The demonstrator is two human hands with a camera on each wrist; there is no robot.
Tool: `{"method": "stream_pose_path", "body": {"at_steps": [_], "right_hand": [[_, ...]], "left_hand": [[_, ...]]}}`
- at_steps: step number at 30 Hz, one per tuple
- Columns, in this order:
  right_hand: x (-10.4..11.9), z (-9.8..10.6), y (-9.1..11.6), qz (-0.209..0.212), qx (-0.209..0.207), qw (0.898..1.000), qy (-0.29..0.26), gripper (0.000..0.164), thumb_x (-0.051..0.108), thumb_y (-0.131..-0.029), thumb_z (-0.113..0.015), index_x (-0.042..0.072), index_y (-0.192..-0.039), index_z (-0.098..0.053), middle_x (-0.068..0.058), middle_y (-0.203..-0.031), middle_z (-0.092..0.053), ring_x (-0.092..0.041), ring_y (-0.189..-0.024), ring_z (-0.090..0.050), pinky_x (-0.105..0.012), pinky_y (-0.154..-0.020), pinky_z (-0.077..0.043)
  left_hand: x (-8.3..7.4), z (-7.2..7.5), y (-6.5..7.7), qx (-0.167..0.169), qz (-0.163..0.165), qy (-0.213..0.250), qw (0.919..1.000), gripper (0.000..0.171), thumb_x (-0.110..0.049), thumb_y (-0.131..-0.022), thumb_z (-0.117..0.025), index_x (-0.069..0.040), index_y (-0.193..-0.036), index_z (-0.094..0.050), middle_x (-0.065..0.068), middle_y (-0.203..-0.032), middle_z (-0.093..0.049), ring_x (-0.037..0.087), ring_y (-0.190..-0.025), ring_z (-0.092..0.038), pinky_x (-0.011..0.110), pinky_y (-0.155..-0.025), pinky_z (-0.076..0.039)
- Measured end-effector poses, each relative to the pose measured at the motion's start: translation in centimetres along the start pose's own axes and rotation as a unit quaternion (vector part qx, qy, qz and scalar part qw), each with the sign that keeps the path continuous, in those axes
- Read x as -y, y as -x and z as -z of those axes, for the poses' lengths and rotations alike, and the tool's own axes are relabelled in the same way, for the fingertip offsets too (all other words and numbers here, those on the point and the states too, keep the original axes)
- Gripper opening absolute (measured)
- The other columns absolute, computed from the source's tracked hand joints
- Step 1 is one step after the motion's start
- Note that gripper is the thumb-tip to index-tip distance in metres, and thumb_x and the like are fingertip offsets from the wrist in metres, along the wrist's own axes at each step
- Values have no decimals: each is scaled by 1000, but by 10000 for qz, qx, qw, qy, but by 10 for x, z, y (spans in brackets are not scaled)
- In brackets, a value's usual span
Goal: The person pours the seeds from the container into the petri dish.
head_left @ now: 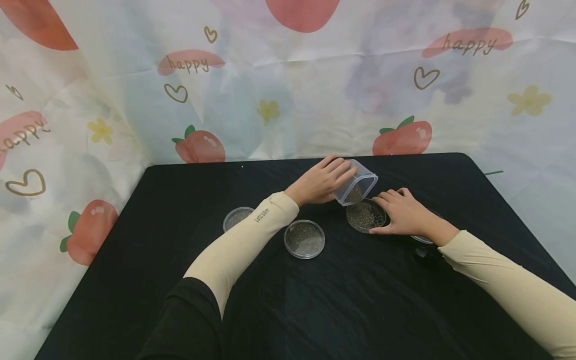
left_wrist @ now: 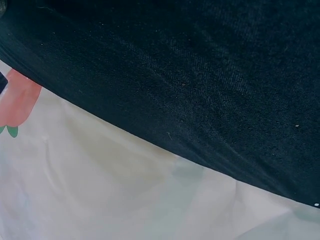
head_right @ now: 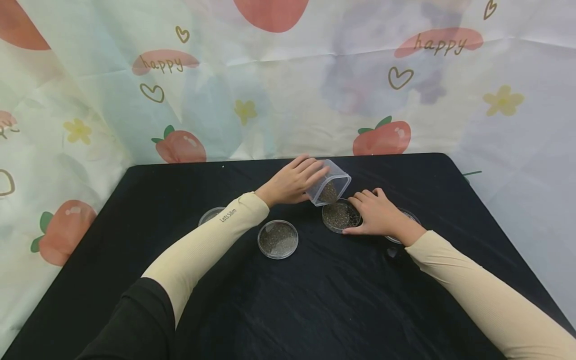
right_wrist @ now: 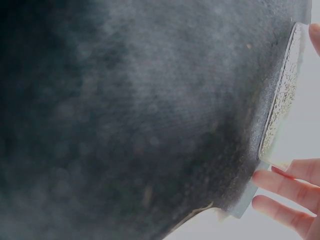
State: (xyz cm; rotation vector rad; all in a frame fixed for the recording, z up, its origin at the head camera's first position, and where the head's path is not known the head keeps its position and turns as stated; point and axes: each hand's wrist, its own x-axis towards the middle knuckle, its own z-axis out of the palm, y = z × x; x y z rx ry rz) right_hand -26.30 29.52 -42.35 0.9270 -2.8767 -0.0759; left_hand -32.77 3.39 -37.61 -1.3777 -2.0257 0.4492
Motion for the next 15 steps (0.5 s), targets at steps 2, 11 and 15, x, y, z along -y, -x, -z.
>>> {"method": "stream_pose_path", "body": {"at_steps": [2, 11, 15], "right_hand": [[0, -1, 0, 23, -50, 10000, -5, 85, 70, -69, -64, 2, -119, -60, -14, -111, -63, -30, -102, -54, -54, -86, -36], [-1, -1, 0, -6, -17, 10000, -28, 84, 69, -69, -66, 3, -120, -60, -13, -112, -62, -29, -103, -54, -53, -87, -35], [0, 0, 0, -7, -50, 10000, -40, 84, 69, -69, -66, 3, -120, -60, -13, -111, -63, -29, -103, -54, -54, -87, -35]], "left_hand": [[0, 0, 1, 3, 21, 2, 10000, 77, -51, -81, -65, -10, -141, -39, 7, -136, -49, 22, -124, -47, 37, -109, -32], [0, -2, 2, 231, 713, 881, 9933, 84, -58, -75, -67, -9, -138, -41, 6, -133, -50, 21, -123, -47, 35, -109, -32], [1, -3, 2, 426, 1236, 1431, 9810, 89, -62, -72, -68, -10, -139, -40, 5, -134, -49, 20, -124, -46, 35, -109, -33]]}}
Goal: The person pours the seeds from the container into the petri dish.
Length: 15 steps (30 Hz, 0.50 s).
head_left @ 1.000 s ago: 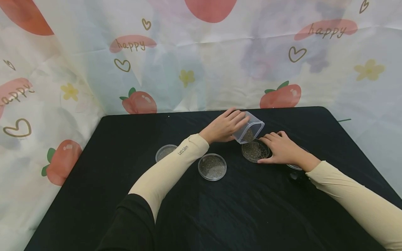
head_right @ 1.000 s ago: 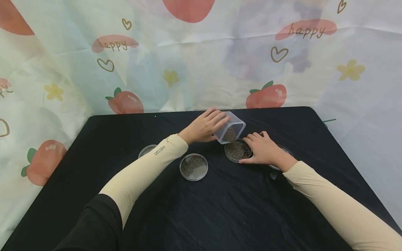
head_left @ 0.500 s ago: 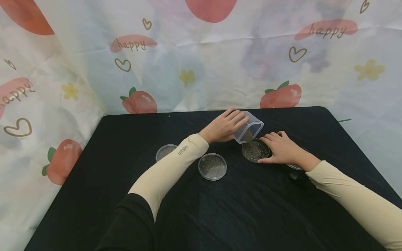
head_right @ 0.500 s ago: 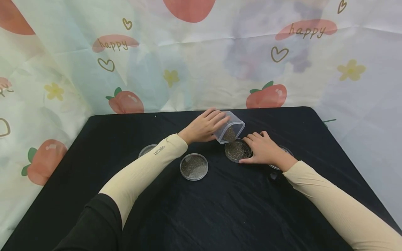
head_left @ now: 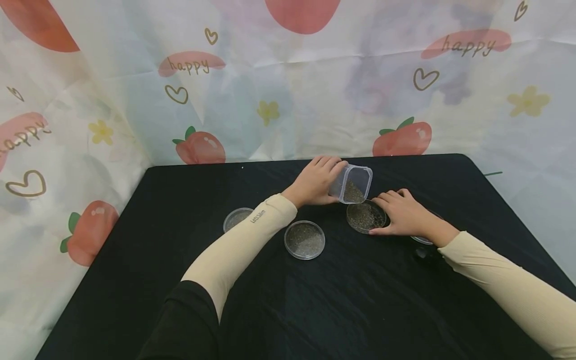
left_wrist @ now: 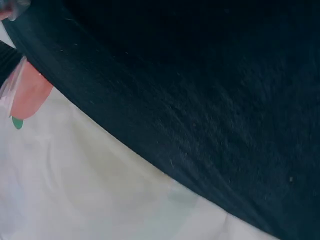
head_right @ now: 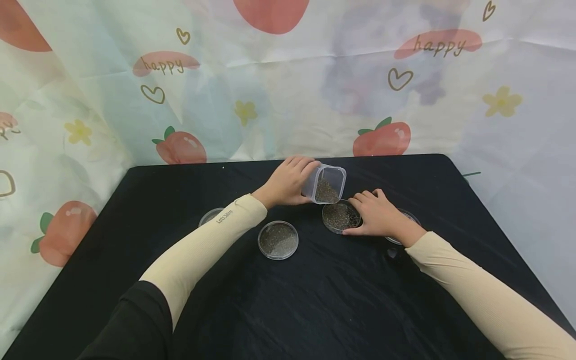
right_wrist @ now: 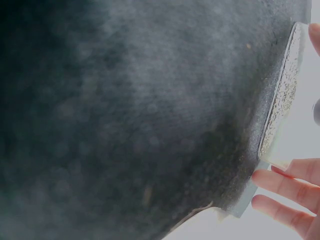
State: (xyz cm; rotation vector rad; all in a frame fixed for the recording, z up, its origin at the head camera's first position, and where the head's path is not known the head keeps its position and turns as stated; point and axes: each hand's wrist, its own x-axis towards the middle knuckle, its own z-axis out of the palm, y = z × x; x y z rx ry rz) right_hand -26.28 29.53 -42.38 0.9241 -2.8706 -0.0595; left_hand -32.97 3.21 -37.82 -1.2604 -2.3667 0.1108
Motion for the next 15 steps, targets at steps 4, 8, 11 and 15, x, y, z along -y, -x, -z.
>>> {"method": "stream_pose_path", "body": {"at_steps": [4, 8, 11, 15], "right_hand": [[0, -1, 0, -25, 9, 10000, -3, 85, 71, -68, -65, 3, -119, -60, -13, -111, -63, -29, -104, -54, -54, -87, -35], [0, -2, 0, -41, 7, 10000, -25, 85, 70, -68, -66, 3, -120, -60, -13, -112, -62, -28, -104, -54, -53, -87, -35], [0, -2, 1, -1, -87, 9999, -72, 84, 69, -67, -67, 3, -119, -60, -12, -111, -63, -28, -103, -54, -53, -87, -35], [0, -1, 1, 49, -135, 9998, -99, 84, 68, -68, -68, 2, -119, -60, -13, -110, -62, -28, -103, -54, -54, -86, -35]], "left_hand": [[3, 0, 0, 269, 775, 1092, 9906, 93, -61, -68, -73, -12, -140, -38, 3, -134, -49, 18, -125, -46, 34, -109, -34], [8, 1, 2, 513, 1803, 2756, 9428, 95, -55, -67, -77, -14, -142, -36, 2, -135, -49, 18, -123, -48, 34, -104, -40], [14, 1, 6, 489, 2323, 3753, 8960, 92, -46, -68, -80, -13, -142, -37, 4, -135, -49, 19, -123, -49, 35, -101, -43], [23, -3, 14, 556, 2697, 4304, 8596, 85, -39, -71, -81, -12, -139, -39, 6, -133, -49, 22, -122, -49, 38, -100, -44]]}}
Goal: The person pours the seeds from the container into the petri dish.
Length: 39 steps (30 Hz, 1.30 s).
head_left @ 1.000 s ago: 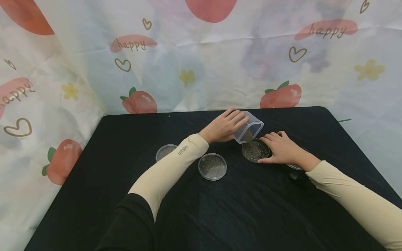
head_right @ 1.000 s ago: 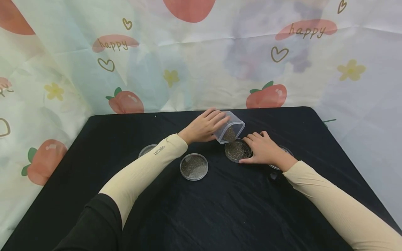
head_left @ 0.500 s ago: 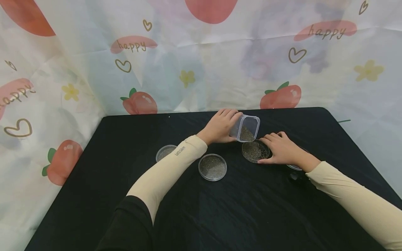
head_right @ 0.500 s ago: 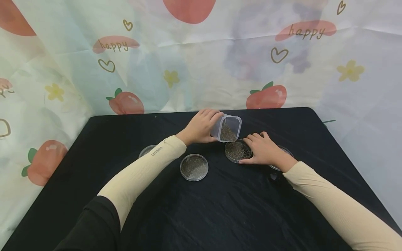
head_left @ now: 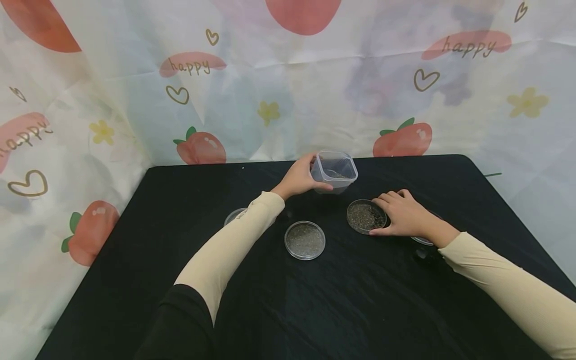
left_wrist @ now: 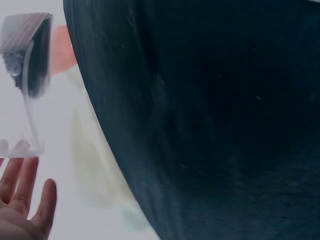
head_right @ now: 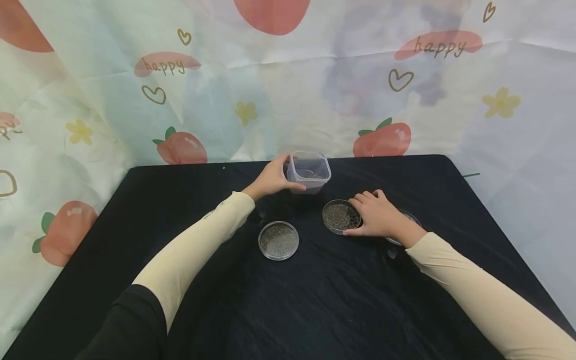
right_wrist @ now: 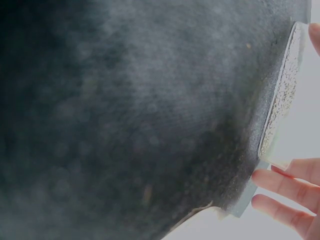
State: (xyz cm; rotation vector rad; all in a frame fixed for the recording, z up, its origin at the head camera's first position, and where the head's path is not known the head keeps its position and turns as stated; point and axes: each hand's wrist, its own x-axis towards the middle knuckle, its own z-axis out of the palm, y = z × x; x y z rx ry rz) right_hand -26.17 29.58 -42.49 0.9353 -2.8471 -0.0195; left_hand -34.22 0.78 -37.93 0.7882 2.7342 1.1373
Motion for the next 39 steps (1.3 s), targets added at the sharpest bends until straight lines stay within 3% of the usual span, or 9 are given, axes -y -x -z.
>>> {"method": "stream_pose_path", "body": {"at_steps": [6, 17, 21, 25, 30, 34, 37, 39], "right_hand": [[2, 4, 0, -36, 100, 9999, 31, 83, 66, -70, -67, 1, -120, -59, -14, -111, -62, -29, -104, -54, -54, -87, -35], [2, 4, 1, -22, 88, 10000, 6, 82, 64, -70, -69, 1, -121, -59, -14, -112, -62, -29, -105, -54, -54, -88, -35], [2, 3, 1, -6, 67, 10000, 14, 82, 64, -70, -69, 1, -121, -59, -14, -112, -62, -29, -104, -54, -54, -88, -35], [1, 3, 1, 6, 48, 10000, 9, 82, 64, -69, -69, 1, -121, -59, -14, -112, -62, -29, -104, -54, -54, -88, -35], [0, 2, 1, 2, 60, 10000, 40, 82, 64, -69, -69, 1, -121, -59, -14, -112, -62, -29, -104, -54, -54, -87, -35], [-1, 2, 1, -12, 74, 10000, 24, 83, 64, -69, -69, 1, -121, -59, -14, -112, -62, -29, -104, -54, -54, -87, -35], [-1, 1, 1, -14, 77, 10000, 24, 83, 65, -69, -69, 1, -121, -59, -14, -112, -62, -29, -104, -54, -54, -88, -35], [-1, 1, 1, -12, 79, 10000, 32, 83, 65, -70, -68, 1, -121, -59, -14, -112, -62, -29, -104, -54, -54, -88, -35]], "left_hand": [[20, 5, 2, 144, 611, 148, 9979, 79, -37, -72, -81, -8, -134, -42, 10, -129, -51, 24, -119, -50, 42, -99, -43], [44, 15, 4, 539, 1215, 312, 9906, 83, -30, -71, -82, -10, -139, -38, 13, -134, -48, 26, -122, -48, 43, -103, -40], [50, 17, 3, 683, 1158, 142, 9908, 83, -28, -70, -83, -10, -138, -38, 14, -135, -47, 27, -123, -48, 41, -104, -40], [54, 19, 3, 787, 1038, -446, 9905, 87, -30, -69, -84, -9, -139, -36, 16, -136, -46, 29, -125, -46, 42, -104, -39], [58, 22, 5, 902, 1022, -1380, 9810, 98, -38, -67, -84, -10, -145, -31, 16, -139, -41, 33, -130, -38, 45, -108, -34], [57, 25, 7, 1002, 1011, -1600, 9768, 112, -41, -67, -83, -9, -151, -17, 17, -150, -28, 36, -139, -27, 48, -111, -30], [53, 26, 8, 983, 739, -1645, 9787, 121, -42, -67, -83, -7, -152, -3, 16, -157, -12, 35, -144, -16, 48, -115, -23], [48, 25, 8, 897, 367, -1757, 9797, 125, -43, -68, -82, -5, -151, 2, 16, -158, -5, 33, -146, -10, 48, -117, -16]]}}
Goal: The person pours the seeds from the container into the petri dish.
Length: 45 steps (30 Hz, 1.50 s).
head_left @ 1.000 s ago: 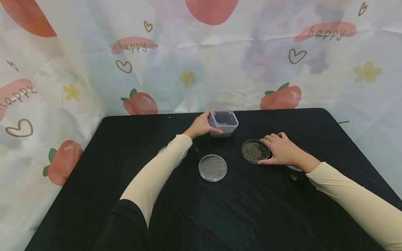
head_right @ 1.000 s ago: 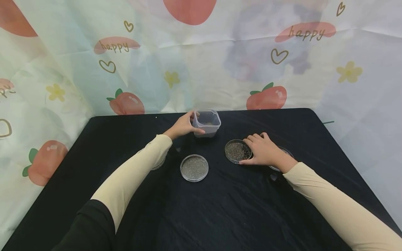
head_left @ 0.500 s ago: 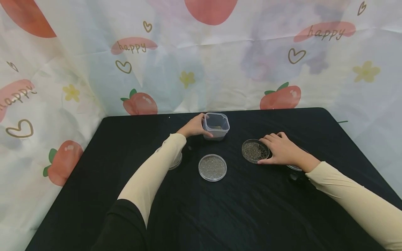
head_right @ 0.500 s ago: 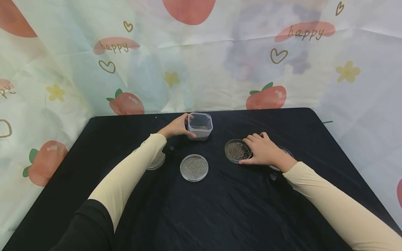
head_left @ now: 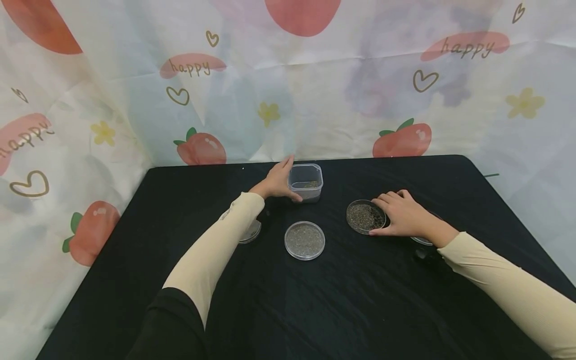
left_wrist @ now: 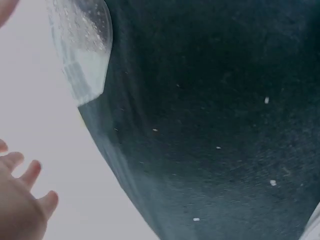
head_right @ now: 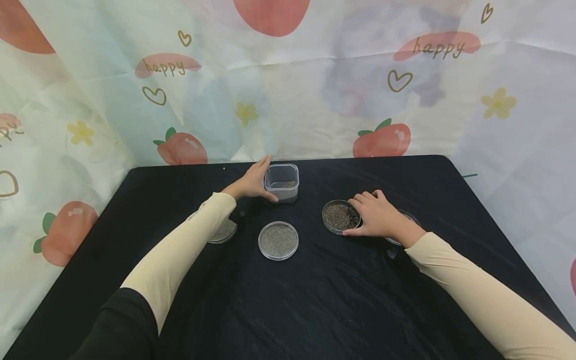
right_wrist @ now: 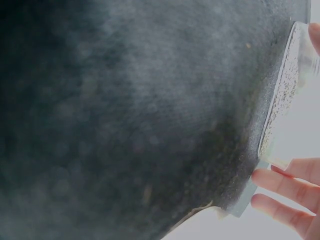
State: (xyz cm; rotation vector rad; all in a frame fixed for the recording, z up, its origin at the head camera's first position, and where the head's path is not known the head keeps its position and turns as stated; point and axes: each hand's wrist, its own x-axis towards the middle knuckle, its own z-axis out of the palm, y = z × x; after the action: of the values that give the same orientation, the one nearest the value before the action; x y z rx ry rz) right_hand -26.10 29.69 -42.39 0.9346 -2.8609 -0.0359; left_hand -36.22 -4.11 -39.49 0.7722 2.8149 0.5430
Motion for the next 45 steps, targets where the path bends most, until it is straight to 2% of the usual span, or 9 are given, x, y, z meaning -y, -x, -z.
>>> {"method": "stream_pose_path", "body": {"at_steps": [5, 8, 11, 14, 17, 21, 26, 33, 45], "right_hand": [[1, 1, 1, -8, -1, 10000, -21, 82, 64, -70, -68, 1, -122, -59, -14, -112, -62, -29, -104, -54, -54, -88, -34], [1, 1, 2, -11, -11, 10000, -22, 83, 65, -70, -68, 1, -122, -59, -14, -112, -62, -29, -105, -54, -54, -88, -34], [1, 0, 1, -14, -32, 10000, 3, 83, 66, -69, -68, 2, -121, -59, -13, -111, -62, -29, -104, -54, -54, -88, -35], [1, 0, 1, -24, -31, 10000, 38, 83, 67, -69, -67, 2, -121, -60, -13, -110, -62, -29, -102, -54, -54, -87, -35], [1, 0, 1, -59, 25, 10000, 68, 86, 70, -68, -65, 2, -122, -59, -13, -111, -62, -29, -103, -54, -54, -87, -35], [0, 6, 4, -188, 194, 9996, 68, 94, 73, -67, -65, 1, -126, -55, -15, -115, -60, -30, -105, -54, -55, -88, -35], [-7, 19, 12, -459, 449, 9979, 98, 99, 68, -64, -70, 0, -132, -49, -18, -121, -56, -32, -108, -53, -58, -89, -35], [-23, 32, 36, -783, 729, 9943, -24, 103, 65, -62, -73, -2, -135, -45, -23, -125, -51, -37, -111, -50, -61, -89, -34], [-41, 27, 74, -1167, 1232, 9850, -327, 109, 70, -61, -71, -5, -134, -42, -27, -125, -50, -40, -109, -51, -59, -80, -36]], "left_hand": [[-23, 2, 4, -357, -819, -500, 9947, 117, -50, -72, -76, -7, -152, -1, 14, -159, 4, 30, -147, 0, 52, -118, -6], [-43, 1, 7, -372, -1144, -656, 9906, 108, -53, -76, -71, -13, -152, -7, 9, -160, 3, 28, -148, 1, 52, -117, -3], [-63, -2, 8, -341, -1453, -1030, 9834, 100, -56, -78, -67, -15, -152, -13, 6, -160, -5, 25, -148, -4, 48, -118, -2], [-80, -8, 7, -298, -1718, -1668, 9705, 95, -60, -80, -62, -15, -151, -18, 4, -159, -14, 23, -147, -9, 44, -119, -3], [-94, -16, 3, -227, -1944, -2348, 9521, 91, -64, -82, -57, -15, -150, -23, 3, -156, -22, 21, -145, -16, 41, -120, -5], [-108, -27, -2, -89, -2147, -2970, 9304, 87, -66, -82, -54, -15, -148, -30, 3, -153, -30, 21, -142, -24, 39, -120, -8], [-118, -37, -7, 127, -2083, -3401, 9169, 83, -69, -82, -50, -17, -145, -36, 1, -150, -34, 19, -141, -26, 38, -120, -10], [-120, -45, -12, 362, -2032, -3630, 9087, 82, -72, -80, -50, -19, -142, -41, 1, -148, -37, 18, -139, -27, 38, -119, -10], [-119, -52, -13, 340, -2115, -3473, 9130, 75, -73, -79, -50, -19, -132, -53, 2, -144, -42, 18, -136, -32, 37, -119, -13]]}}
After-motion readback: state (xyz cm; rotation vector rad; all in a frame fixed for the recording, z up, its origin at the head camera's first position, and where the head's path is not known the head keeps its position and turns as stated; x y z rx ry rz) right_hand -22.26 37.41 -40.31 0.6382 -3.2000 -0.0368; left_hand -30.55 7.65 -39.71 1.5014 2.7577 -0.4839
